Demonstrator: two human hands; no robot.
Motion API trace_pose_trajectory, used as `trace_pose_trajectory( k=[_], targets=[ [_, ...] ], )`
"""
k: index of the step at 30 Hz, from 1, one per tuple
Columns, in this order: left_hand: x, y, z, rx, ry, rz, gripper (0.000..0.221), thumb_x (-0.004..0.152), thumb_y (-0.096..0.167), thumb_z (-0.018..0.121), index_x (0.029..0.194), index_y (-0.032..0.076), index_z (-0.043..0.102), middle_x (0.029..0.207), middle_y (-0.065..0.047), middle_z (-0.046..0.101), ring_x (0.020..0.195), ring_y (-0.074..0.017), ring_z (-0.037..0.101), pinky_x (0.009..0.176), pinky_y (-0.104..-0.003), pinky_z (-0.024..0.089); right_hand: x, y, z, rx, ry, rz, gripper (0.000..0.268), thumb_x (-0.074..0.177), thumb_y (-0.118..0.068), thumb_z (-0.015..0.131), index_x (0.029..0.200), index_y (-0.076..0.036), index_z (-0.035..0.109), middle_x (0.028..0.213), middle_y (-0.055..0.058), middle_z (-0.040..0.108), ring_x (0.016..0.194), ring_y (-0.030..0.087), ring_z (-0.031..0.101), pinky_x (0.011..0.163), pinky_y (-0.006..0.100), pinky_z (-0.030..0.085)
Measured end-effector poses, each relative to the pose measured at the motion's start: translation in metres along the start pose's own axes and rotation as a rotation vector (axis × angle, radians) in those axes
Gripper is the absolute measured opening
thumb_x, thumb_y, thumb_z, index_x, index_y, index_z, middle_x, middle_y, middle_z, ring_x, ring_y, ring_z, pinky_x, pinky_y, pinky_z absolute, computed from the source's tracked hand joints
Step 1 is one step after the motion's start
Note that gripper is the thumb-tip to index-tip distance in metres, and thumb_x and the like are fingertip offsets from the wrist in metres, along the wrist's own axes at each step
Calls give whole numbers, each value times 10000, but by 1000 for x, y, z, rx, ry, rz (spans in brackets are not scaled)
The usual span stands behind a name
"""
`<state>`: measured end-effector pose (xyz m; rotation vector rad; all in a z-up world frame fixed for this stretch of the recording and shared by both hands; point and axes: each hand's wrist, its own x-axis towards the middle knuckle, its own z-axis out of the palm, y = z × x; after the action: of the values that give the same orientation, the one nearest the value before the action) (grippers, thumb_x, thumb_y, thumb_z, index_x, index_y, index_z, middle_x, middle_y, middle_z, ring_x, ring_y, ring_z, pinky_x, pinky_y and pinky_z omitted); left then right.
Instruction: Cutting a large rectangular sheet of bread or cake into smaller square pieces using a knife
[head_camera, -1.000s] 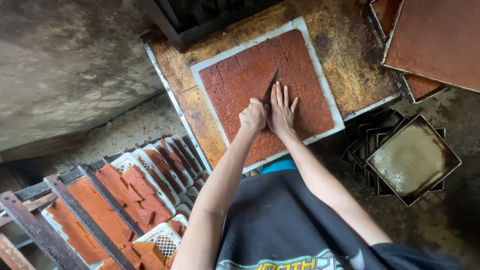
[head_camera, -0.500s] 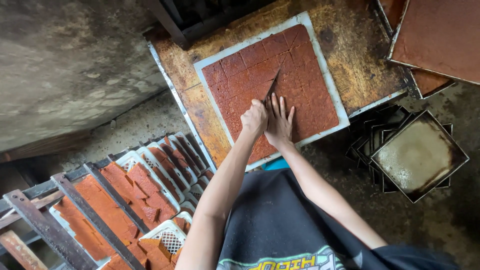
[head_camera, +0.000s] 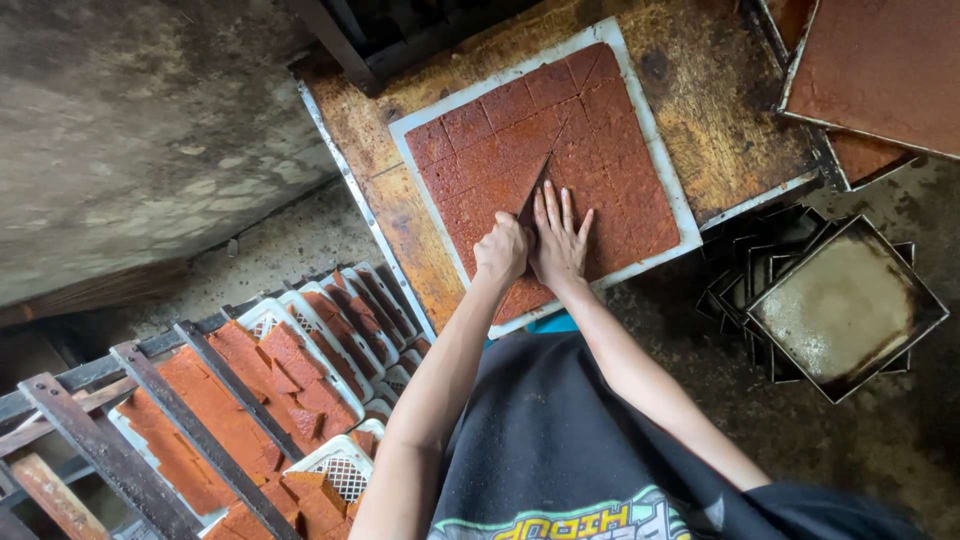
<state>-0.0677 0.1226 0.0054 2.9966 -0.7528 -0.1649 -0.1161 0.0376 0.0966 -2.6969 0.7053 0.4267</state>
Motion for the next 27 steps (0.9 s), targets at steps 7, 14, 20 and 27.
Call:
trace_pose_trajectory(
  k=[7, 14, 20, 27],
  targets=[
    [-15, -6, -60, -31, -152, -18, 179, 923, 195, 370, 997, 98, 502, 678, -6, 675, 632, -319, 745, 601, -529, 596, 0, -2, 2, 26, 75, -13, 687, 1056, -344, 486, 1642, -185, 165, 1732, -8, 1, 1582, 282, 28, 1201, 705, 13],
    [-33, -19, -33, -67, -237, -32, 189, 913, 173, 357, 1019, 85, 487, 721, -27, 700, 665, -333, 753, 617, -530, 599, -2, -4, 0, -22, 130, -16, 699, 1049, -380, 478, 1648, -197, 167, 1731, -10, 39, 1579, 279, 67, 1194, 709, 32],
    [-63, -36, -47, -12, -140, 53, 301, 899, 140, 392, 1131, -8, 514, 729, -69, 700, 658, -332, 754, 596, -532, 595, -2, -3, 0, -23, 131, -19, 690, 1053, -393, 439, 1651, -207, 151, 1731, -8, 35, 1581, 289, 55, 1184, 726, 35],
    [-73, -40, -62, -12, -205, 13, 332, 919, 160, 373, 1160, -2, 534, 750, -59, 705, 682, -319, 757, 616, -528, 597, 0, 2, 2, 33, 93, -55, 693, 1062, -390, 417, 1656, -193, 117, 1730, 24, 3, 1578, 322, 17, 1171, 751, 56]
  ],
)
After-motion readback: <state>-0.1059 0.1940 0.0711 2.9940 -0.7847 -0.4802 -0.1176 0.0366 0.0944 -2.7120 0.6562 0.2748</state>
